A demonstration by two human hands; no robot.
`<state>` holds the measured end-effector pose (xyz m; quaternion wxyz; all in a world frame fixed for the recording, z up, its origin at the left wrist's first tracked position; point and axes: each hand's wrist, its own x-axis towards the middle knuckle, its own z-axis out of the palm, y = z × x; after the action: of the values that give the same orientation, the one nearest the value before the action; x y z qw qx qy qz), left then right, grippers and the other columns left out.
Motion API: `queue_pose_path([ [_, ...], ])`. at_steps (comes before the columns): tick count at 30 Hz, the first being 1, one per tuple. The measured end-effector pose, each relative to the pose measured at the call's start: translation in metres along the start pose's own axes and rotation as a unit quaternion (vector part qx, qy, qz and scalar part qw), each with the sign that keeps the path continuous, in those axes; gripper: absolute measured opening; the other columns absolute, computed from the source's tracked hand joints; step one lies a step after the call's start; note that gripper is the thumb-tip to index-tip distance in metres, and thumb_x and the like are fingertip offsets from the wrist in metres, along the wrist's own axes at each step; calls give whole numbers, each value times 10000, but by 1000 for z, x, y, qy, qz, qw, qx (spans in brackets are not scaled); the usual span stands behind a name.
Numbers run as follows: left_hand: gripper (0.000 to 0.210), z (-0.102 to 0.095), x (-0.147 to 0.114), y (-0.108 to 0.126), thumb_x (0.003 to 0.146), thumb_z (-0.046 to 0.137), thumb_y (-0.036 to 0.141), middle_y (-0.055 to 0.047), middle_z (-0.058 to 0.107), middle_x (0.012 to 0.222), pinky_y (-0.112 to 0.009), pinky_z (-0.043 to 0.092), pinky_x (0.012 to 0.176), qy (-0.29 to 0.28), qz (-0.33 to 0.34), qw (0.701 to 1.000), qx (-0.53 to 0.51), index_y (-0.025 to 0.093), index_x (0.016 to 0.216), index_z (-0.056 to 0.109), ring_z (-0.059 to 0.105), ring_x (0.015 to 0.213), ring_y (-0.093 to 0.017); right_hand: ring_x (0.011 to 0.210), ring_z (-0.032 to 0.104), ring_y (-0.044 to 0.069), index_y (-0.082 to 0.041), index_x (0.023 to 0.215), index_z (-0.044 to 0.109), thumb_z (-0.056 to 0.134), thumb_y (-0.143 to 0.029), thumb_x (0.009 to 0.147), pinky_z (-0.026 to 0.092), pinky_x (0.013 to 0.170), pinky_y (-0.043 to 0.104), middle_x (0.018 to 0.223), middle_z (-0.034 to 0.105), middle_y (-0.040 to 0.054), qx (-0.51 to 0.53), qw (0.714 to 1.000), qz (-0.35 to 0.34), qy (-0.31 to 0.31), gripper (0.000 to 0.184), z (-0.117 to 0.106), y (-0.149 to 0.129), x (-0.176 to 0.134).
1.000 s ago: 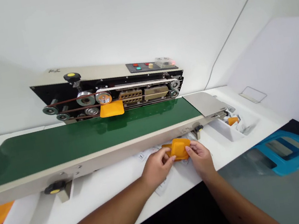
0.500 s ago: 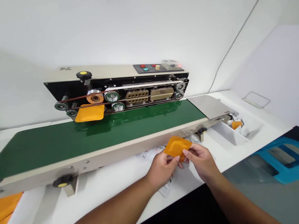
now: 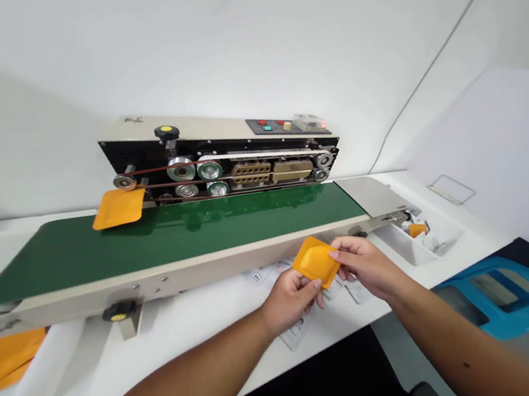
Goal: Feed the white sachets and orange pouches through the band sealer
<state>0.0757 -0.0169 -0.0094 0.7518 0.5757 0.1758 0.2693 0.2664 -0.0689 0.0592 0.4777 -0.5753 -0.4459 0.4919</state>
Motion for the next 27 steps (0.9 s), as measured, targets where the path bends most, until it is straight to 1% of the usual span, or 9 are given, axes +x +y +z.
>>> queue_pose_path([
  [3,444,0,0,-1,863,693,580,-7,663,616,-194,322,448,-12,1,1000,-8,146,849,599,444,448,-72,444,490,80,-190,747,629,753,-401,833,328,414,176,544,573,-41,61,998,17,8,260,2,3,0],
  [7,445,0,0,-2,859,711,568,-5,661,613,-187,315,442,-8,0,1000,-20,135,870,612,438,446,-65,445,489,80,-189,741,634,764,-421,826,334,413,179,538,561,-45,74,997,13,23,278,3,8,0],
  [13,442,2,2,0,895,684,560,-46,713,756,-194,367,439,7,36,998,-47,125,910,614,473,431,-52,571,579,141,-188,849,747,845,-410,753,477,525,276,735,710,41,17,999,-35,-3,262,15,16,-4],
  [15,428,2,2,-1,893,696,551,-50,723,784,-197,388,449,17,45,997,-56,139,914,582,493,440,-56,604,617,170,-205,866,744,848,-419,757,506,553,311,771,728,63,14,998,-53,19,262,11,9,1],
  [18,404,1,1,-3,894,711,523,-48,722,791,-197,407,471,25,44,998,-47,158,885,538,520,475,-67,590,658,169,-232,993,692,807,-480,798,500,519,292,815,738,74,33,990,-89,103,336,-15,-17,21],
  [20,399,-1,1,-5,898,709,518,-42,712,785,-196,408,477,25,46,998,-36,160,881,534,518,488,-68,486,617,127,-219,1049,649,764,-487,840,440,454,239,719,707,40,33,985,-96,143,358,-41,-38,42],
  [22,391,-2,1,-6,906,700,515,-37,705,783,-193,399,478,26,46,998,-26,162,888,533,510,495,-68,395,527,79,-190,971,636,768,-420,848,362,397,187,579,624,-16,29,981,-88,171,293,-67,-56,65],
  [24,383,-3,1,-7,913,692,510,-37,704,789,-192,396,482,27,42,999,-19,163,897,532,502,504,-68,368,462,51,-175,846,607,797,-343,820,311,361,152,511,558,-47,33,976,-76,200,255,-88,-67,86],
  [27,389,-3,2,-9,910,690,519,-38,701,792,-192,388,480,30,35,999,-12,165,894,528,485,509,-69,373,426,40,-178,749,551,802,-283,802,278,333,125,494,524,-53,48,974,-52,215,277,-105,-72,108],
])
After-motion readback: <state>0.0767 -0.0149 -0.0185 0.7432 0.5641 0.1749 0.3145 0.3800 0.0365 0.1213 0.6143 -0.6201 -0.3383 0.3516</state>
